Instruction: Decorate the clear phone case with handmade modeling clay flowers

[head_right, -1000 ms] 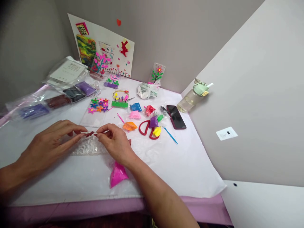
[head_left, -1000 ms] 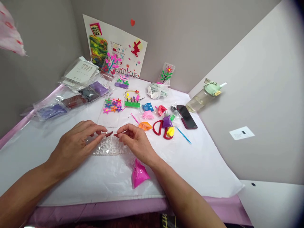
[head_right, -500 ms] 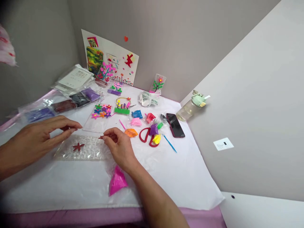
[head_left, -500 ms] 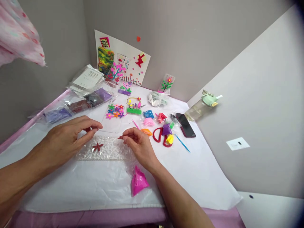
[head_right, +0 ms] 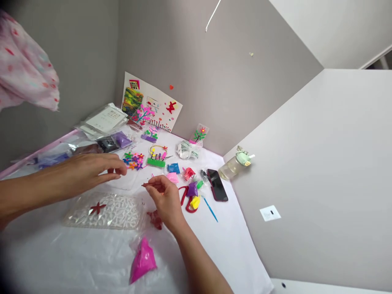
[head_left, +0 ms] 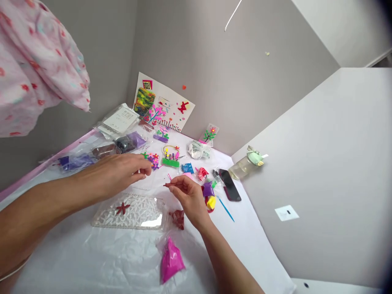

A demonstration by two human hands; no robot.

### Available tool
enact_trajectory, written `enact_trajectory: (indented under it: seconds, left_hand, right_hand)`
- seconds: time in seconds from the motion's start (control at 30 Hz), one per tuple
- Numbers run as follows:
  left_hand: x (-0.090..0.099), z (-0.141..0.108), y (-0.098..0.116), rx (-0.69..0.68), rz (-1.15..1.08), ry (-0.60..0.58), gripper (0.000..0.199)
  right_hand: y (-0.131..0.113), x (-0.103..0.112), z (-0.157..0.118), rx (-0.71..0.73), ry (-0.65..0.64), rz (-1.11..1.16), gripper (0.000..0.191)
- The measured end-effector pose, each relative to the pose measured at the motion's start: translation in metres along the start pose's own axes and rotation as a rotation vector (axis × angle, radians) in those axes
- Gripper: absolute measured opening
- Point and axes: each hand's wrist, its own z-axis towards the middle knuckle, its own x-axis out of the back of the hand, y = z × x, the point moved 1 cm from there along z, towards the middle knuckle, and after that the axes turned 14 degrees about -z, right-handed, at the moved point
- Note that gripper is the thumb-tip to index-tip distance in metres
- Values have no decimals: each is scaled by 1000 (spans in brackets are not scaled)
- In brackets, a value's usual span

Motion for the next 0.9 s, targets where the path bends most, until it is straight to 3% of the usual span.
enact_trajectory:
  seconds: [0.13, 0.2, 0.33, 0.43, 0.53, 0.63, 0.77, 0.9]
  left_hand:
    - [-1, -14, -27, 99, 6, -189, 17]
    - [-4, -24, -37, 132, -20, -235, 22]
    - [-13, -37, -46, 176, -90, -268, 34]
    - [-16, -39, -47, 199, -112, -309, 35]
    - [-15, -38, -48, 201, -130, -323, 33]
    - [-16, -38, -49, 204, -146, -373, 28]
    - [-18, -39, -49, 199, -180, -421, 18]
    - [-15, -42, -47, 194, -223, -431, 19]
  right_hand:
    - [-2, -2, 20, 67, -16, -304, 3]
    - [-1, -6, 30, 98, -47, -492, 10]
    - [-4, -1, 44, 111, -40, -774, 29]
    - [-9, 13, 45, 72, -3, -911, 15]
    - [-11, 19, 43, 41, -55, -1058, 8]
    - [-6, 11, 46, 16, -125, -1163, 3]
    - [4, -3, 57, -12, -165, -1221, 9]
    - [7, 4, 65, 13, -146, -1153, 13]
